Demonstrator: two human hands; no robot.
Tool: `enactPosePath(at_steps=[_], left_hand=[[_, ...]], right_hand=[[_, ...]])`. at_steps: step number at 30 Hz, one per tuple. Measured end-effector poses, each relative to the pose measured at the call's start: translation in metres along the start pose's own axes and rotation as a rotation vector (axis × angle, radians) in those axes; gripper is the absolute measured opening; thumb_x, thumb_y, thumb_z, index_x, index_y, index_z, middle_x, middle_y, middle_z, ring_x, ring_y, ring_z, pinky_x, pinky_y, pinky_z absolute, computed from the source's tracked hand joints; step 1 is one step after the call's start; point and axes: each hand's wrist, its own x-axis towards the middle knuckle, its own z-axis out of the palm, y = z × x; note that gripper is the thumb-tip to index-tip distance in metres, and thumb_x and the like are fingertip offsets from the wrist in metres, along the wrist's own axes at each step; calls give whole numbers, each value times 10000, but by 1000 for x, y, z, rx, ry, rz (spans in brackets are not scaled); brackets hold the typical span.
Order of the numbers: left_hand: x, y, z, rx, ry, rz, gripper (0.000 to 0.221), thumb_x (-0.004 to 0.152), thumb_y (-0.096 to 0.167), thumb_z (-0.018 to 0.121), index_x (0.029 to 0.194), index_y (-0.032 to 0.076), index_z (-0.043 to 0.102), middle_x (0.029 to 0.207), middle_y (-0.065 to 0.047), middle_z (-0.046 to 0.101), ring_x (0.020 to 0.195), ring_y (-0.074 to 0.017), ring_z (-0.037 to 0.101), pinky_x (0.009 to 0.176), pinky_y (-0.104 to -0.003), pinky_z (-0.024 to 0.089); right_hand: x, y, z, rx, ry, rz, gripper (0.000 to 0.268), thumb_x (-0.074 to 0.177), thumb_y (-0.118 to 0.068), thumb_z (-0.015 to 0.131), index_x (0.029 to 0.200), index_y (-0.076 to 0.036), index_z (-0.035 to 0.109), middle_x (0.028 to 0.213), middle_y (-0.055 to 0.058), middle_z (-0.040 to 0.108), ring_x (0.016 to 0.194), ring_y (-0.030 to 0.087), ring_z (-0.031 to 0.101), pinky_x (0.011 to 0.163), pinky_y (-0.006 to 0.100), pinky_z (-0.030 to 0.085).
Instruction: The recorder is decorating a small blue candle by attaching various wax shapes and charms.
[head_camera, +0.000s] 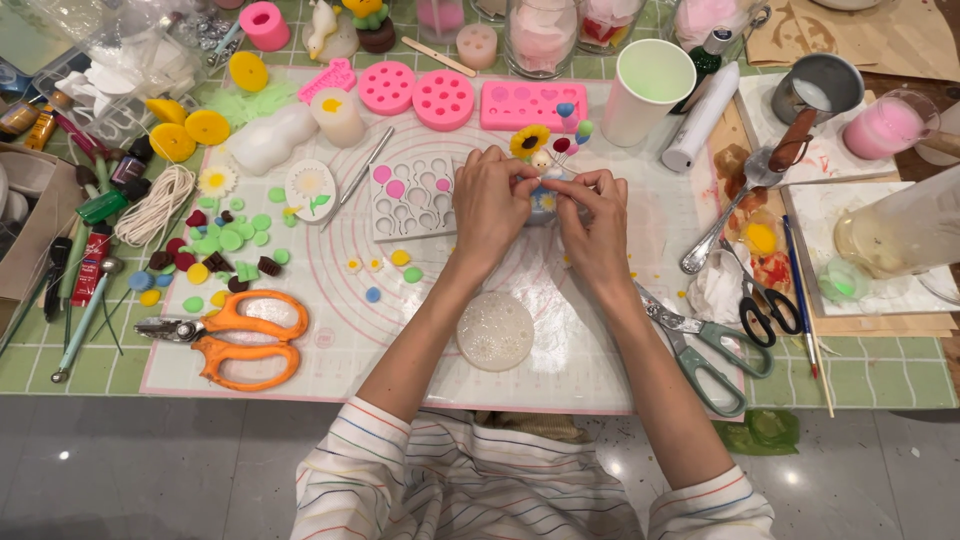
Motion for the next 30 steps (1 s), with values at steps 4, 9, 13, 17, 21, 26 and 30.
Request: enactPosePath(at_steps=[4,9,13,17,21,26,30], left_hand=[[0,0,0,-31,3,0,91,788,163,813,870,124,815,804,-39,623,881,-251,587,812,-412,427],[1,-3,4,-49,11,-13,91,769,166,826,832,107,796,804,-39,628,872,-258,593,816,-414,450],[2,-4,5,-50,21,-12,107,760,170,836,830,104,788,807,-41,632,867,-261,598,807,-412,471],[3,-4,6,-59,35,-11,99,741,170,843,811,116,798,794,-45,637,854,-258,607,793,-417,476],[3,-6,7,-66,56,6,110,727,179,852,808,123,803,780,-47,638,838,-258,608,778,-415,479],[3,-8,9,-73,71,2,101,723,180,855,799,130,810,747,-47,626,822,-257,606,765,-413,476],[3,-8,9,-91,63,-11,101,735,184,856,810,132,813,733,-48,619,816,-255,608,762,-415,477]], right_hand=[[-1,2,1,-10,8,-28,220,975,-25,658,1118,-109,802,1000,46,545,985,201,470,704,294,496],[0,-1,1,14,4,-15,218,979,-27,652,1119,-108,797,998,46,537,990,197,471,694,289,495],[0,-3,0,30,-2,-2,221,972,-28,649,1118,-109,793,999,44,534,988,196,471,688,283,502],[-1,-1,1,9,3,-19,231,966,-21,654,1127,-105,796,1005,49,548,988,199,478,695,287,492],[-1,6,2,-22,18,-70,235,963,-19,663,1138,-101,797,1025,56,570,999,204,492,739,299,484],[0,-3,1,-17,4,-40,235,957,-28,659,1133,-106,793,1021,56,566,999,208,489,734,302,476],[-1,3,2,-37,9,-65,237,963,-20,664,1143,-99,797,1021,60,565,1006,213,487,780,310,463]])
